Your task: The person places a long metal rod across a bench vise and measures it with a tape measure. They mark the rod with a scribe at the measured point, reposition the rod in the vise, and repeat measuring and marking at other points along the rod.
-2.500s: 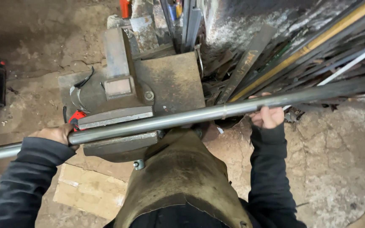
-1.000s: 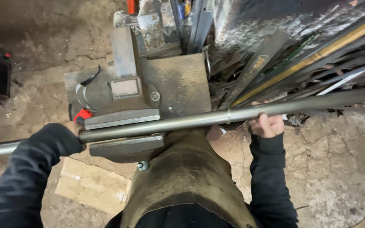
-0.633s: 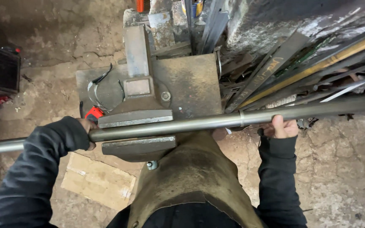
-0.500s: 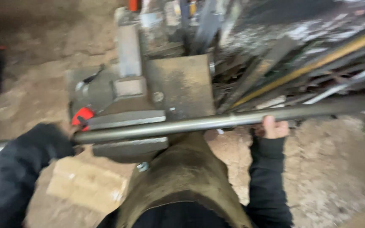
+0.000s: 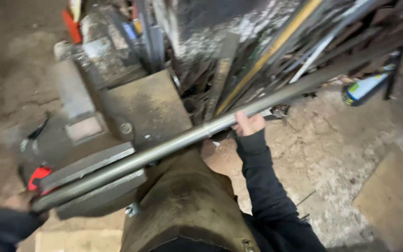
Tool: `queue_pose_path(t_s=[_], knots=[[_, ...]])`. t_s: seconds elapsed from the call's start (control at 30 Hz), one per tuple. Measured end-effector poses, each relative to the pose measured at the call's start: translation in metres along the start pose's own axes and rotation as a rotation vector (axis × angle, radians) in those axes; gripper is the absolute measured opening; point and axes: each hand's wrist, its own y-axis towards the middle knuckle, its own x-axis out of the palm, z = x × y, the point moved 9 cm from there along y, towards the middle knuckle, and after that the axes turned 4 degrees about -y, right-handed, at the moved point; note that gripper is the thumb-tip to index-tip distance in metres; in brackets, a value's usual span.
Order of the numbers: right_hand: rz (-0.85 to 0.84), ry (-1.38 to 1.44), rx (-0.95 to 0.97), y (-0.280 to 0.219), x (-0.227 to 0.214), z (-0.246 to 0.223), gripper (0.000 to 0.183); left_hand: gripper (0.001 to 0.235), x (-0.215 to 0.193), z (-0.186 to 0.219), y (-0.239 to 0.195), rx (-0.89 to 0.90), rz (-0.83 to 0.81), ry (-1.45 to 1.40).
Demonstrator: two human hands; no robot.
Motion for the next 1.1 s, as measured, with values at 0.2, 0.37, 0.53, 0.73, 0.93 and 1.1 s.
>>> queue_pose_path(t_s=[0.2,0.37,0.53,0.73,0.93,1.1], knots=[[-0.077,-0.015,0.107,0.003,-0.007,0.015,0.031,0.058,-0.123,0.113,-0.053,-0.123,-0.104,0.096],[-0.215,0.13,0.142,0.002,0.009,0.006,0.037,0.046,-0.169,0.159,-0.081,-0.161,-0.1,-0.021],[-0.106,0.58,0.351,-0.008,0.054,-0.034,0.047,0.024,-0.193,0.184,-0.11,0.011,0.435,0.122],[0.065,0.692,0.386,0.005,0.064,-0.02,0.034,0.024,-0.198,0.168,-0.097,-0.003,0.411,0.15],[-0.374,1.057,0.291,0.008,0.075,-0.013,0.021,0.022,-0.164,0.147,-0.073,-0.129,-0.015,0.029],[-0.143,0.717,0.411,0.002,0.072,-0.01,0.053,0.021,-0.177,0.172,-0.104,-0.129,0.286,0.174]])
